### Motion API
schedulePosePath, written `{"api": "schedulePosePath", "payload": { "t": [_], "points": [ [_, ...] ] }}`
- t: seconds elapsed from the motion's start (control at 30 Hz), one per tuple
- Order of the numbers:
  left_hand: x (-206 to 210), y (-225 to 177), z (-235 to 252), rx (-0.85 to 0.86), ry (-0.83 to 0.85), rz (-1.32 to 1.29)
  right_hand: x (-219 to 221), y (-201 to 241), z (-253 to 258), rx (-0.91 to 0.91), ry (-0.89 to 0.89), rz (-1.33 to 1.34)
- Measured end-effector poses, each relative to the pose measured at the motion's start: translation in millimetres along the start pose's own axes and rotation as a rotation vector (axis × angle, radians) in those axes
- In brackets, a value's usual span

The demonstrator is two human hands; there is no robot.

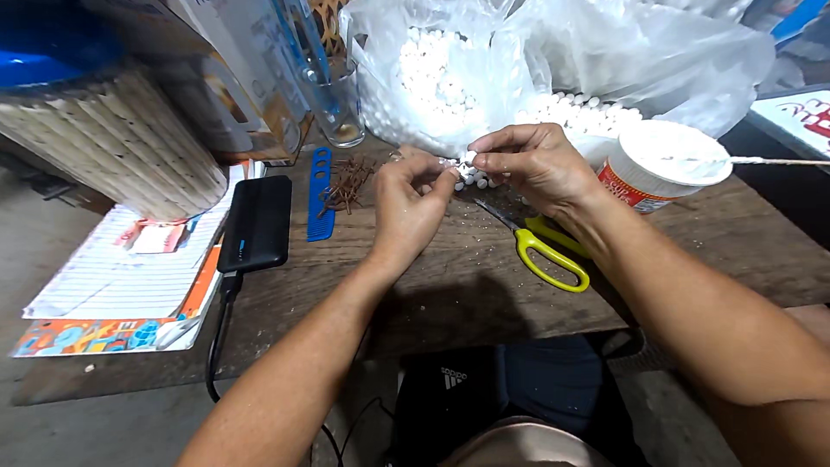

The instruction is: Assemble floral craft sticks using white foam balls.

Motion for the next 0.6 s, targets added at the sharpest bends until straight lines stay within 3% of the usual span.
{"api": "schedulePosePath", "payload": {
  "t": [0.27, 0.6],
  "points": [
    [-0.5, 0.5, -2.1, -0.016, 0.002, 0.041, 3.7, 14.6, -2.8, -0.201, 0.094, -0.264],
    [0.8, -7.0, -8.7, 0.052, 0.035, 0.174, 8.5, 14.0, -3.6, -0.238, 0.093, -0.27]
  ]
}}
Point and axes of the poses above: each hand's wrist, its own z-axis towards the middle knuckle, its own x-axis out of the palm, y = z × x, the point moved 6 cm from there along z, towards the middle knuckle, and after that the axes turned 10 degrees about y, right-handed, at the moved point
